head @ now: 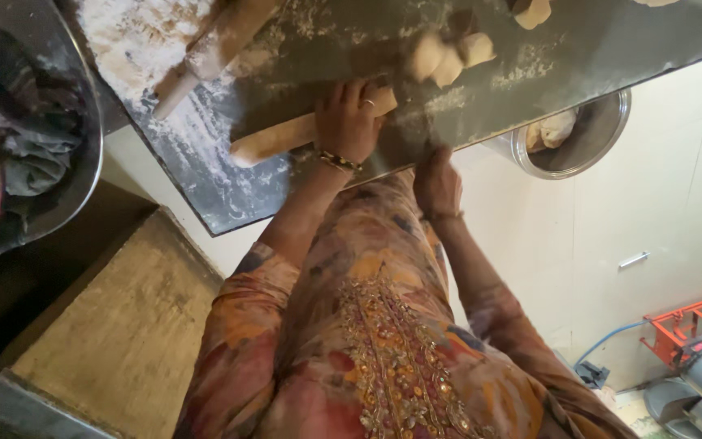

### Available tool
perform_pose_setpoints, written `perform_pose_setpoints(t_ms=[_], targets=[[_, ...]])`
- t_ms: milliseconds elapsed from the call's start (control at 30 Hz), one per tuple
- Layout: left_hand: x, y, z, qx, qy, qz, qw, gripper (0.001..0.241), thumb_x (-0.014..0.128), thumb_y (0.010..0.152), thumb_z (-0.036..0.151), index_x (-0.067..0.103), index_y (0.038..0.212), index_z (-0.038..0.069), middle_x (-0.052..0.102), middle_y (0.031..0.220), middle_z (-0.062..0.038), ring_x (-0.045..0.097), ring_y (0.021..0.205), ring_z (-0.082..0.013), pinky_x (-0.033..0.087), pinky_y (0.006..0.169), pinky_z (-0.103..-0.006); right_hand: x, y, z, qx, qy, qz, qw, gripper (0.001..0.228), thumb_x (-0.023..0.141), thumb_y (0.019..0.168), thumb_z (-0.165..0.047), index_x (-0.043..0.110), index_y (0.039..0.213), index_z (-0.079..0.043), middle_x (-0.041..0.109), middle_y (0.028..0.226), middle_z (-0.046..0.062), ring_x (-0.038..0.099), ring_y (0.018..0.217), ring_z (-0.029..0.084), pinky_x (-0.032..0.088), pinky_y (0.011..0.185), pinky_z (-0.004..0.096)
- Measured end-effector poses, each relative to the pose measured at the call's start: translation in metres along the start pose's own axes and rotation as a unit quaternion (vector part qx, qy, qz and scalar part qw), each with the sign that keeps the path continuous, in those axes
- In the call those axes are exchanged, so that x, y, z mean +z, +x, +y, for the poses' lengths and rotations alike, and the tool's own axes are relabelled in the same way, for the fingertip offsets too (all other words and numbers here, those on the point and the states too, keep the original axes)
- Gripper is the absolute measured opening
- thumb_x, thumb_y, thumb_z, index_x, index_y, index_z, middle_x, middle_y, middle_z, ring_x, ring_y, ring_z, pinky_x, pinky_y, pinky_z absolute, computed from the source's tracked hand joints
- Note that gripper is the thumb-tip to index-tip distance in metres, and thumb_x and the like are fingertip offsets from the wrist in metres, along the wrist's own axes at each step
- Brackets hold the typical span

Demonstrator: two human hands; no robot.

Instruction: The person portions dough from a large bowl, rolls it into a log, and cuts it into smaller pieces using a knife. The person then rolls each piece into a flat disc on a floured metal surface using a rolling pin.

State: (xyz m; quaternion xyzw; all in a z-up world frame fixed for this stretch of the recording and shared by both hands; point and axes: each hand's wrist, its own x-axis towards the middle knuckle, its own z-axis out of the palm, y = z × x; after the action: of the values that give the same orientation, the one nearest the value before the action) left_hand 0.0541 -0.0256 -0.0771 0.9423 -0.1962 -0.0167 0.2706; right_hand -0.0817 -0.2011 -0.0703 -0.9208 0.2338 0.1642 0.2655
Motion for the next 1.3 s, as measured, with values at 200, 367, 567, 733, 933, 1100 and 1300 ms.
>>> perform_pose_setpoints(t_ms=[200,367,567,733,933,1100,1300], targets=[[-0.006,-0.004,-0.015,-0.004,0.006,-0.016,1.0,0.043,0.085,0.07,0.026,0.071,0.106,0.006,0.061,0.115,-0.009,0.056,0.112,-0.0323,0.046,0.082,-0.0557,-0.019,-0.003,-0.004,-0.032,0.025,-0.03,0.999,0.032,0.056,0.107,-0.027,0.038,0.121,-0.005,0.066,0.081,0.03,0.061,0.075,0.056,0.046,0.061,0.064],[0.002,-0.001,-0.012,0.008,-0.021,0.019,1.0,0.029,0.08,0.077,0.017,0.071,0.104,0.009,0.062,0.113,-0.006,0.057,0.111,-0.0302,0.05,0.086,-0.052,-0.029,-0.058,-0.013,-0.111,0.078,-0.008,0.991,0.03,0.061,0.104,-0.019,0.04,0.12,-0.003,0.071,0.094,0.024,0.065,0.076,0.051,0.05,0.06,0.058],[0.002,0.005,-0.016,0.046,0.0,0.025,0.999,0.043,0.076,0.075,0.028,0.069,0.114,0.013,0.062,0.111,-0.004,0.061,0.106,-0.0278,0.051,0.086,-0.0516,-0.032,-0.044,-0.018,-0.102,0.119,0.044,0.987,0.029,0.063,0.106,-0.014,0.043,0.123,-0.001,0.069,0.091,0.02,0.07,0.079,0.045,0.054,0.063,0.05],[-0.015,-0.008,-0.03,0.131,0.128,0.057,0.982,0.065,0.079,0.076,0.052,0.059,0.123,0.011,0.059,0.111,-0.006,0.063,0.1,-0.0274,0.048,0.079,-0.0516,-0.036,-0.052,-0.013,-0.109,0.118,0.047,0.986,0.03,0.063,0.106,-0.014,0.042,0.123,0.0,0.07,0.093,0.019,0.069,0.08,0.044,0.054,0.064,0.049],[-0.025,-0.005,-0.033,0.073,-0.059,0.116,0.989,0.062,0.079,0.094,0.054,0.054,0.125,0.006,0.055,0.121,-0.01,0.057,0.107,-0.0321,0.047,0.088,-0.0497,-0.042,-0.054,-0.014,-0.059,0.147,0.053,0.986,0.03,0.063,0.105,-0.016,0.043,0.124,-0.001,0.067,0.086,0.017,0.07,0.074,0.04,0.053,0.062,0.047],[-0.003,0.014,-0.021,0.097,0.046,0.043,0.993,0.059,0.08,0.088,0.048,0.058,0.123,0.007,0.058,0.118,-0.01,0.056,0.107,-0.0322,0.047,0.087,-0.0512,-0.046,-0.045,-0.014,-0.051,0.154,0.021,0.987,0.031,0.063,0.105,-0.017,0.043,0.124,-0.003,0.066,0.082,0.017,0.069,0.069,0.039,0.051,0.059,0.047],[0.008,0.02,-0.01,0.029,0.022,0.028,0.999,0.047,0.084,0.072,0.032,0.068,0.11,0.008,0.059,0.119,-0.008,0.056,0.114,-0.0307,0.048,0.092,-0.0518,-0.036,-0.029,-0.023,-0.089,0.095,-0.046,0.99,0.032,0.061,0.104,-0.021,0.04,0.121,-0.003,0.068,0.081,0.026,0.065,0.071,0.051,0.048,0.057,0.058]])
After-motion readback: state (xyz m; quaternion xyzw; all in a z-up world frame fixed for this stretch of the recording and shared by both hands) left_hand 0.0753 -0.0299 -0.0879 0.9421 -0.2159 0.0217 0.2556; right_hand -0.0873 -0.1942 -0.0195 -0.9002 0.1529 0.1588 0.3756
